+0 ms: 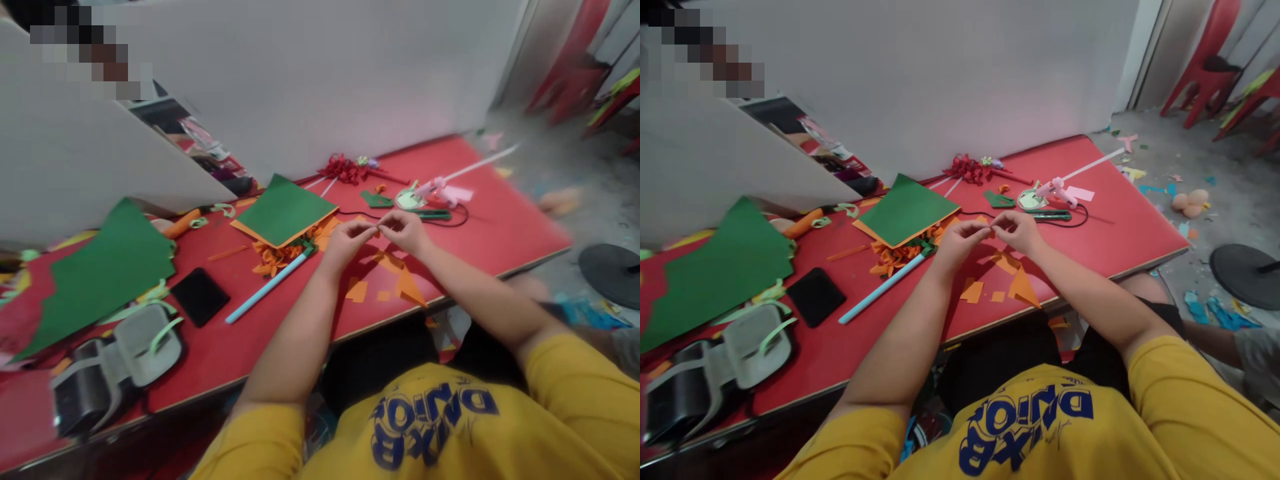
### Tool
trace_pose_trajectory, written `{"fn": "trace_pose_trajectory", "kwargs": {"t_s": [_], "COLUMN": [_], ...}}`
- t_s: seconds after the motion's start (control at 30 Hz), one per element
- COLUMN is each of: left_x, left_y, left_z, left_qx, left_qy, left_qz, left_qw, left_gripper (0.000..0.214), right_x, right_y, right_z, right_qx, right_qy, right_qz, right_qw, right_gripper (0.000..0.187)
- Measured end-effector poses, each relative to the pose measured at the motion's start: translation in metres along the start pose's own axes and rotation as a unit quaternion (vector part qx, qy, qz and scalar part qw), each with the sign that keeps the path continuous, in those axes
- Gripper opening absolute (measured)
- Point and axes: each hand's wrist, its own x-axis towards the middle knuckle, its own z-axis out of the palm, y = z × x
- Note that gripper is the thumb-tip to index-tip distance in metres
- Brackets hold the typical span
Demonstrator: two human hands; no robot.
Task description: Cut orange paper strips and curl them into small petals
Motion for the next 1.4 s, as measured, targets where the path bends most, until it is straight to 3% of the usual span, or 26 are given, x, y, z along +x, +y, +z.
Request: {"fn": "trace_pose_trajectory", "kwargs": {"t_s": [0.7,1.4], "left_x": [0.002,-0.002], "left_y": [-0.001,0.002], "left_z": [-0.002,0.012], "left_qx": [0.019,-0.046], "left_qy": [-0.024,0.001], "left_qz": [0.011,-0.055], "left_qw": [0.999,0.997], "left_gripper": [0.046,0.052], "right_x": [-0.001,0.006], "right_y": [0.004,0.008], "right_z": [0.000,-0.002], "right_qx": [0.003,0.105], "right_qy": [-0.006,-0.016], "right_qz": [0.013,0.053], "right_qw": [1.000,0.993], "right_gripper": [0.017,0.029]}}
